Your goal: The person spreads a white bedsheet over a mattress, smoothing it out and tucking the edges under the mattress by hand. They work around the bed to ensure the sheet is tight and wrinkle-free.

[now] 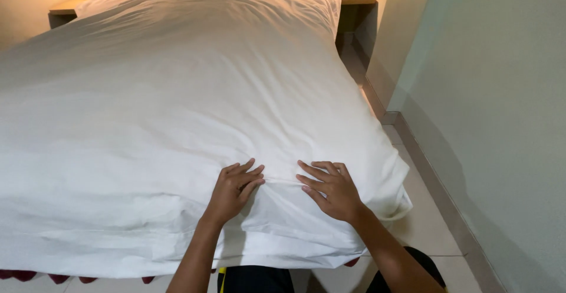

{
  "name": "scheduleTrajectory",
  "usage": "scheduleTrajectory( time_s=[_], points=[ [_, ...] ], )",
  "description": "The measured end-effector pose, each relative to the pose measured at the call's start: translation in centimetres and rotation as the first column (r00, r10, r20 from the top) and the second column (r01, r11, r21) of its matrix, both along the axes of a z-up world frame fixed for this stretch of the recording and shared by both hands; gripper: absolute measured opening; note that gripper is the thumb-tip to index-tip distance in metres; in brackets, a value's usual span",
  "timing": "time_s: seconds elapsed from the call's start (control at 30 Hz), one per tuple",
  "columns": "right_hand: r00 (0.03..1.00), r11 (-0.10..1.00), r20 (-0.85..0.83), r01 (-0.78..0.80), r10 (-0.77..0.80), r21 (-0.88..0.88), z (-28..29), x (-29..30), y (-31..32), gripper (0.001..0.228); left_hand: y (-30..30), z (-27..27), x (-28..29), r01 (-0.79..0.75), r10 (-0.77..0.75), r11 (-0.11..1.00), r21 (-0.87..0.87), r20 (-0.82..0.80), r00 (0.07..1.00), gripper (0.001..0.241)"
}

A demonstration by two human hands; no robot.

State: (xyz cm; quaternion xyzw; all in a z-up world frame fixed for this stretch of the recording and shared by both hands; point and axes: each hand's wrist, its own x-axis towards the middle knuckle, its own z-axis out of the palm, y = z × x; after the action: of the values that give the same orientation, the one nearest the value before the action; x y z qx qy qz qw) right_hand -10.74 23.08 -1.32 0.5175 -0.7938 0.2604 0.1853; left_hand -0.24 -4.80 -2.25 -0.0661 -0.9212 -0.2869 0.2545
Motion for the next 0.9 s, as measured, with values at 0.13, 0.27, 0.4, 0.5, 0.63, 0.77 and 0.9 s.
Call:
scheduleTrajectory(
  time_s=[0.13,0.27,0.4,0.5,0.63,0.77,0.9],
  points=[
    [0.996,0.998,0.061,-0.061,0.061,-0.003,0.6,0.1,0.4,0.031,0.7,0.2,0.5,-0.021,0.021,0.998,0.051,0.008,1.0,0.015],
    [0.987,0.997,0.137,-0.082,0.081,-0.002,1.1,0.4,0.5,0.032,1.1,0.6,0.7,0.003,-0.008,0.994,0.113,0.038,0.999,0.012],
    [0.978,0.997,0.195,-0.08,0.081,-0.01,1.4,0.6,0.5,0.032,1.7,1.9,1.5,-0.017,-0.001,0.981,0.195,0.088,0.996,0.013],
    [0.976,0.991,0.181,-0.106,0.119,-0.085,1.9,1.0,0.5,0.028,2.3,2.4,1.9,-0.005,0.004,0.974,0.228,0.006,1.0,0.015],
    [0.98,0.981,0.144,-0.115,0.138,-0.156,2.3,1.9,0.7,0.031,2.8,3.4,2.7,-0.016,0.027,0.985,0.174,-0.061,0.998,0.016],
    [0.98,0.976,0.083,-0.166,0.179,-0.144,1.9,2.2,1.0,0.026,2.9,3.6,3.4,-0.067,0.061,0.979,0.193,0.037,0.997,0.014],
    [0.97,0.993,0.212,-0.107,0.115,-0.051,1.7,1.7,0.5,0.027,2.1,2.4,3.4,-0.048,0.039,0.991,0.124,0.07,0.997,0.017]
  ],
)
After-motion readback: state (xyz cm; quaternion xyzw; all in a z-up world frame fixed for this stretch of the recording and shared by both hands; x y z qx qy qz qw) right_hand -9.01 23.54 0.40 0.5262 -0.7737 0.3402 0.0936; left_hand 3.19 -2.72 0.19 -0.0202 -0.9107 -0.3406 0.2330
